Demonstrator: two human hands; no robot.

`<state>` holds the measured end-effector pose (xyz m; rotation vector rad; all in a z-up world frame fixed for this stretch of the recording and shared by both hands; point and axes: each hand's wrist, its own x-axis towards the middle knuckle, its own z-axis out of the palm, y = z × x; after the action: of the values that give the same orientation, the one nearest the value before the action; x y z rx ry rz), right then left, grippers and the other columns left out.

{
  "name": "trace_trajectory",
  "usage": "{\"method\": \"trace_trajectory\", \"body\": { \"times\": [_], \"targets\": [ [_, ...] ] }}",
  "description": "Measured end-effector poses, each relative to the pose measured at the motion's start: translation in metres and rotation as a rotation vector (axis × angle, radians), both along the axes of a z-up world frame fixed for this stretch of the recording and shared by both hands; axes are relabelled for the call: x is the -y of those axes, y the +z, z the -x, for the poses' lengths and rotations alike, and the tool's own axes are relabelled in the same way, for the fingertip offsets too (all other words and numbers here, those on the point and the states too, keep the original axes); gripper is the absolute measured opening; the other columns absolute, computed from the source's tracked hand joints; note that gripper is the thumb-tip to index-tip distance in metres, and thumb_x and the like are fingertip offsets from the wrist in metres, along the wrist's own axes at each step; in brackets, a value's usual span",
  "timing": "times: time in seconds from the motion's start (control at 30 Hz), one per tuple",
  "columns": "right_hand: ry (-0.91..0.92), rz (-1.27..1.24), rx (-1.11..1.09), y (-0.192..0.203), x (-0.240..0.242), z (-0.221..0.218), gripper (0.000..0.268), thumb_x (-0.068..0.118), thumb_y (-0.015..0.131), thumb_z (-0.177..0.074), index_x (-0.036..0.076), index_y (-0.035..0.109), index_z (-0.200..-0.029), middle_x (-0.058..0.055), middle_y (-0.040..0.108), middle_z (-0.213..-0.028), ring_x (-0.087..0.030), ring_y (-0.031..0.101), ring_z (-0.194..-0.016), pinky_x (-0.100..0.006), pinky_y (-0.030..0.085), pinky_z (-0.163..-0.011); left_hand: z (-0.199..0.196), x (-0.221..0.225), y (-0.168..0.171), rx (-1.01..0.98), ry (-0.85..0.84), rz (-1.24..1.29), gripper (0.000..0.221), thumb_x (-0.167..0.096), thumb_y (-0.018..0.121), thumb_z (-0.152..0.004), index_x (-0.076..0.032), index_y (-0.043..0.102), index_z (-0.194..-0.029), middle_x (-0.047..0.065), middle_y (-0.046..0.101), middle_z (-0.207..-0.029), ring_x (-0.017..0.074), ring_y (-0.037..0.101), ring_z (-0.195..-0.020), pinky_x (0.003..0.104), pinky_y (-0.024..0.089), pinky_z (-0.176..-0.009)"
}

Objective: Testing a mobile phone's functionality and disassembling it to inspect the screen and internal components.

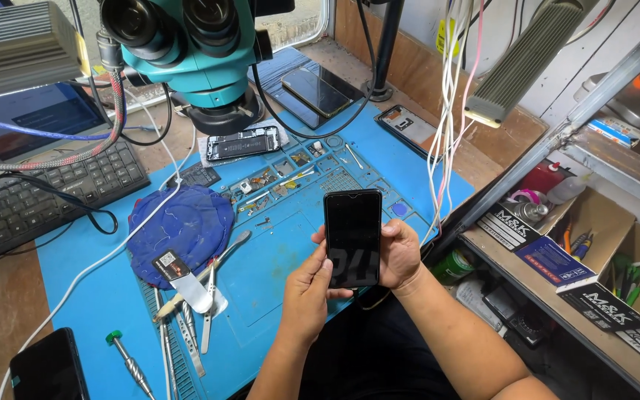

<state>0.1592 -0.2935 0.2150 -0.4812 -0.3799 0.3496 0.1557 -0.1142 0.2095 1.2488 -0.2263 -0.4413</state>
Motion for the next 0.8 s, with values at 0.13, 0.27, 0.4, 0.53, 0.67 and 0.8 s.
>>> {"method": "trace_trajectory", "body": {
  "times": [0.13,0.27,0.4,0.53,0.67,0.8],
  "targets": [
    [-0.016,-0.003,-0.021,-0.001,-0.002,0.000,0.079,0.034,0.058,-0.083,-0.006,0.044,-0.150,-0.034,0.054,-0.142,-0.046,0.057,-0.128,-0.058,0.045,-0.109,-0.002,0.000,0.001,-0.034,0.000,0.019,0.049,-0.016,0.048,-0.099,-0.013,0.053,-0.149,-0.001,0.049,-0.159,0.0190,0.064,-0.117,0.033,0.069,-0.067],
    [0.024,-0.078,-0.007,-0.008,-0.003,0.001,0.082,0.034,0.056,-0.086,-0.001,0.037,-0.157,-0.031,0.045,-0.154,-0.045,0.038,-0.148,-0.064,0.032,-0.119,-0.001,-0.001,0.006,-0.075,0.002,0.041,0.050,-0.018,0.049,-0.100,-0.014,0.053,-0.149,0.006,0.056,-0.154,0.0220,0.067,-0.113,0.033,0.069,-0.066],
    [0.013,-0.090,-0.004,-0.009,-0.003,0.000,0.081,0.032,0.056,-0.086,-0.002,0.037,-0.158,-0.027,0.047,-0.154,-0.044,0.034,-0.152,-0.064,0.030,-0.121,-0.002,-0.002,0.008,-0.038,-0.023,0.064,0.050,-0.017,0.048,-0.100,-0.010,0.049,-0.149,-0.002,0.036,-0.167,0.0242,0.051,-0.142,0.033,0.069,-0.066],
    [0.000,-0.076,0.022,-0.010,-0.003,-0.001,0.081,0.031,0.057,-0.087,-0.002,0.037,-0.158,-0.029,0.048,-0.152,-0.046,0.036,-0.150,-0.064,0.029,-0.121,-0.004,-0.001,0.003,-0.055,-0.021,0.057,0.049,-0.019,0.049,-0.099,-0.010,0.054,-0.147,0.009,0.054,-0.155,0.0227,0.066,-0.120,0.032,0.069,-0.065],
    [0.028,-0.062,-0.006,-0.014,0.001,-0.002,0.082,0.035,0.056,-0.085,-0.005,0.039,-0.155,-0.033,0.047,-0.151,-0.046,0.042,-0.145,-0.062,0.035,-0.118,-0.006,0.000,0.003,-0.077,-0.034,0.049,0.048,-0.018,0.049,-0.100,-0.012,0.056,-0.147,0.006,0.058,-0.151,0.0216,0.067,-0.114,0.032,0.068,-0.065],
    [0.005,-0.075,0.014,-0.015,-0.002,-0.002,0.081,0.035,0.054,-0.087,-0.003,0.037,-0.157,-0.030,0.047,-0.152,-0.045,0.037,-0.150,-0.065,0.034,-0.119,-0.006,-0.001,0.004,-0.076,-0.042,0.050,0.049,-0.019,0.049,-0.100,-0.012,0.054,-0.148,0.006,0.057,-0.152,0.0218,0.066,-0.114,0.032,0.068,-0.065]
  ]
}}
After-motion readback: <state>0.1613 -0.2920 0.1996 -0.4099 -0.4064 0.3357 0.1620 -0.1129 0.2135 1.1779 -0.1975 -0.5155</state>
